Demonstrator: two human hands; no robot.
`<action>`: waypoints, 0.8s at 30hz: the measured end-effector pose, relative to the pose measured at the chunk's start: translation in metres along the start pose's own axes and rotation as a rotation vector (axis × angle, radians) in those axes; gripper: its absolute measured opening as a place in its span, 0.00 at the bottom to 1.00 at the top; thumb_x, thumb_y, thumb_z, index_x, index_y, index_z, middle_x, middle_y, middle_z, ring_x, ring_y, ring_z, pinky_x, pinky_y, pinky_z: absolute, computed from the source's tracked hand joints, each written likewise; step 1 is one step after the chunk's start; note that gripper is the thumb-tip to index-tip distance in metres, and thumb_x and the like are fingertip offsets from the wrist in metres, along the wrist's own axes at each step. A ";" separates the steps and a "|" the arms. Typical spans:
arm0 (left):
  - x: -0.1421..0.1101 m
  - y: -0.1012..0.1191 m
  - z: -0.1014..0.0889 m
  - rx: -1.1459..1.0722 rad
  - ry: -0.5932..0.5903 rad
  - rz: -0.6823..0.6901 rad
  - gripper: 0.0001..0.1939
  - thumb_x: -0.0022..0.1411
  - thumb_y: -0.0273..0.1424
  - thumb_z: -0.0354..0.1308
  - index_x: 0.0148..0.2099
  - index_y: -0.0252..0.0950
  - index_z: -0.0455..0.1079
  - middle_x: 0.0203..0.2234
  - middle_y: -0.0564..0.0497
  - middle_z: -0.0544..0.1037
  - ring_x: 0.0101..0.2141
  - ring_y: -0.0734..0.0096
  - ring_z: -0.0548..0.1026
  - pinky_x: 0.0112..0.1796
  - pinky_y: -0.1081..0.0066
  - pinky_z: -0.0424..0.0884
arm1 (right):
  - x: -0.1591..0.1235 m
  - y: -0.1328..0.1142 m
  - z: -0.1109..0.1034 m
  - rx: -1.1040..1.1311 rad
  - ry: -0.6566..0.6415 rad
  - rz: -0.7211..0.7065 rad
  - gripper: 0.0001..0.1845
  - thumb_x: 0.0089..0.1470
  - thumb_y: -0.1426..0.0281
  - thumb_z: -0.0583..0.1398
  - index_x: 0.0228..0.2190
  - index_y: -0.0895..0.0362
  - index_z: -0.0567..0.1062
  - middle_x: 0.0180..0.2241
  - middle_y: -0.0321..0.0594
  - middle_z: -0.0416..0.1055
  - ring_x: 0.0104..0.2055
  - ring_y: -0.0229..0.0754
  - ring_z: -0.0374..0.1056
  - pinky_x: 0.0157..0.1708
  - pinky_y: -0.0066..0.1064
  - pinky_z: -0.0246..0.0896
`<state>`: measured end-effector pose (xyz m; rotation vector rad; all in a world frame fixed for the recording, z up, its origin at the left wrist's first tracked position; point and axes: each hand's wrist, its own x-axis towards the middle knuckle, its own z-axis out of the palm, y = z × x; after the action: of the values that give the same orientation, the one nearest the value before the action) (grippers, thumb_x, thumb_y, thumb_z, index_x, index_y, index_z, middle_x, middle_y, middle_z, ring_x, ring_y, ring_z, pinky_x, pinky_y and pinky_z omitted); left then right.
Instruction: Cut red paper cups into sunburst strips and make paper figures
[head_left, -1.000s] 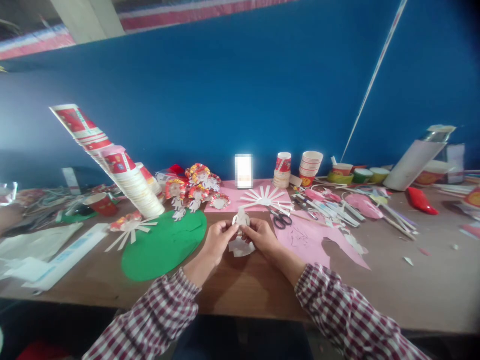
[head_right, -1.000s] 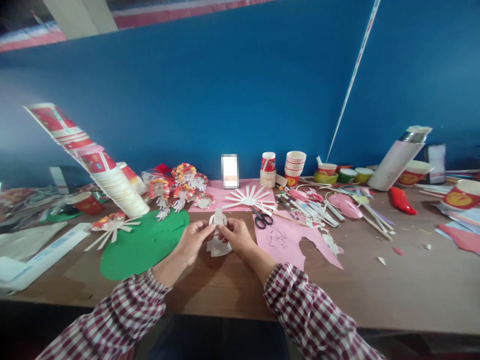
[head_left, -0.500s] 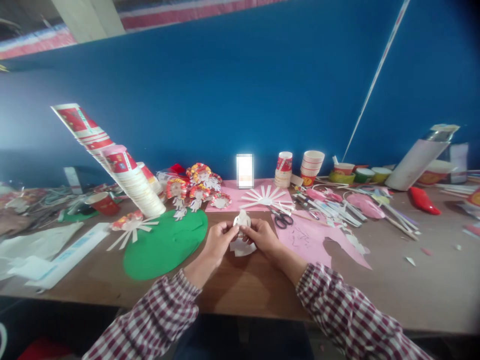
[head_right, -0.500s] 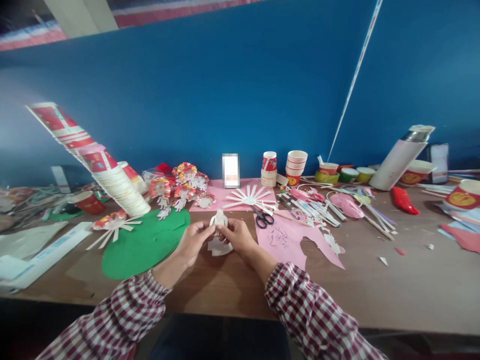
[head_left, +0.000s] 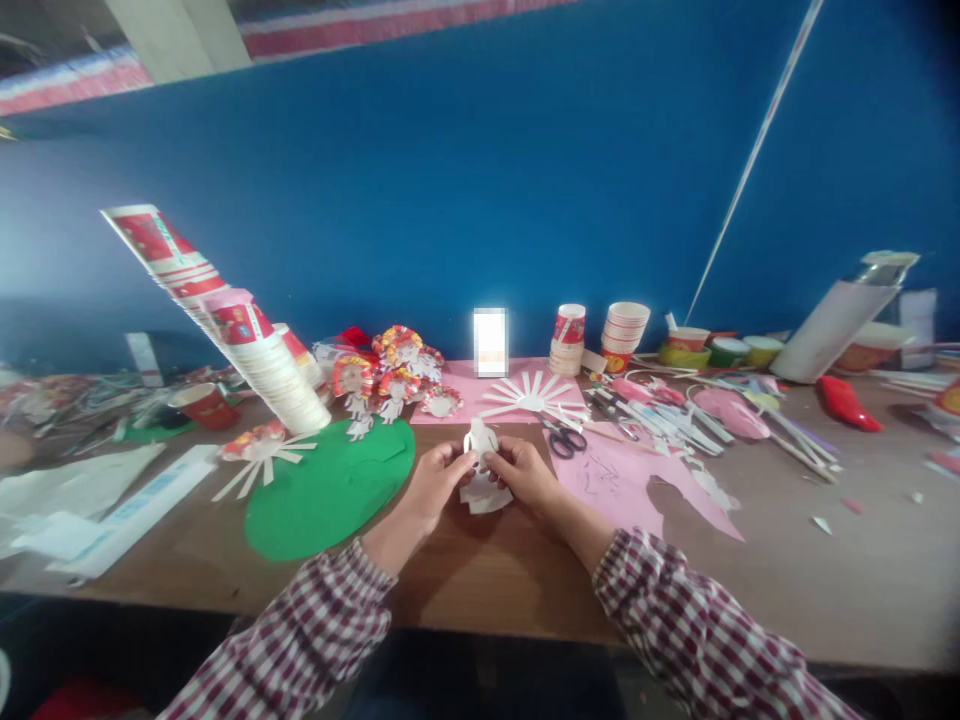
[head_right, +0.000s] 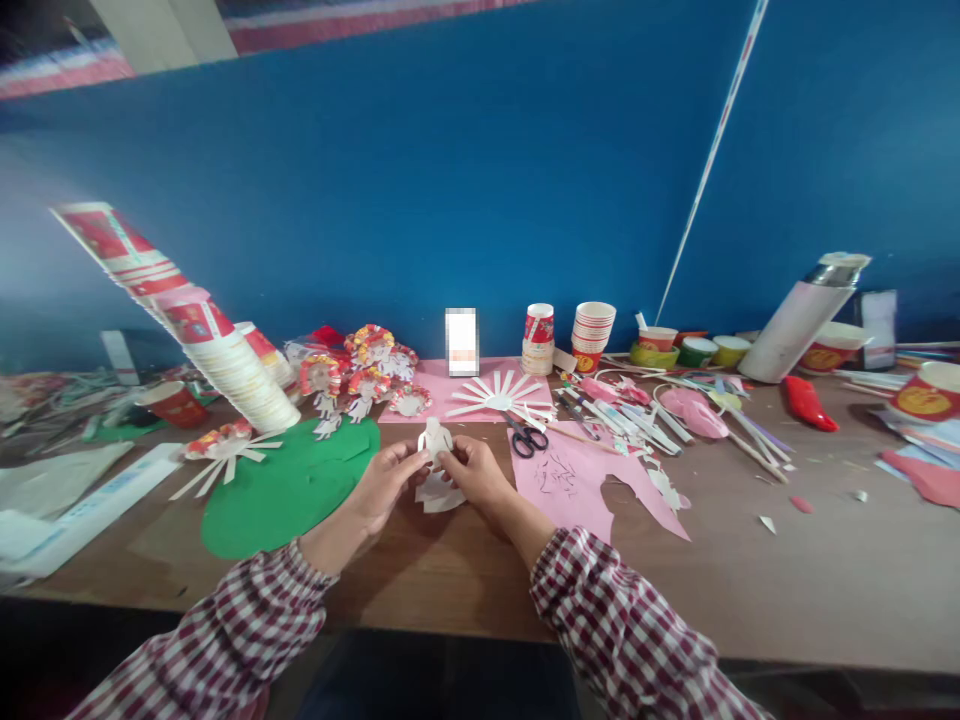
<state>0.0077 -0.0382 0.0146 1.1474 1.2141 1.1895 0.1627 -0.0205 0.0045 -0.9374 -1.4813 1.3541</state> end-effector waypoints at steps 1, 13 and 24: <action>0.000 0.001 0.001 -0.009 -0.013 -0.005 0.19 0.48 0.41 0.66 0.37 0.31 0.74 0.28 0.49 0.77 0.27 0.70 0.72 0.31 0.71 0.67 | -0.001 0.000 0.000 -0.010 0.000 -0.003 0.13 0.52 0.62 0.59 0.31 0.60 0.72 0.22 0.34 0.68 0.21 0.33 0.63 0.21 0.23 0.58; 0.018 0.002 0.001 -0.102 0.081 -0.081 0.18 0.40 0.38 0.70 0.32 0.31 0.75 0.26 0.49 0.78 0.26 0.72 0.72 0.28 0.74 0.66 | 0.003 -0.025 -0.033 -0.708 0.109 -0.043 0.11 0.59 0.65 0.55 0.39 0.57 0.73 0.39 0.43 0.75 0.41 0.43 0.71 0.40 0.30 0.62; 0.068 0.012 0.007 -0.292 0.070 -0.029 0.14 0.38 0.33 0.71 0.26 0.33 0.70 0.20 0.55 0.73 0.23 0.80 0.69 0.27 0.78 0.65 | 0.000 -0.044 -0.082 -1.356 0.252 0.251 0.08 0.55 0.70 0.58 0.31 0.60 0.76 0.35 0.54 0.75 0.41 0.55 0.72 0.36 0.35 0.59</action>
<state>0.0141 0.0306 0.0228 0.8749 1.0627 1.3440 0.2426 0.0001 0.0481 -2.0573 -2.0639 0.1551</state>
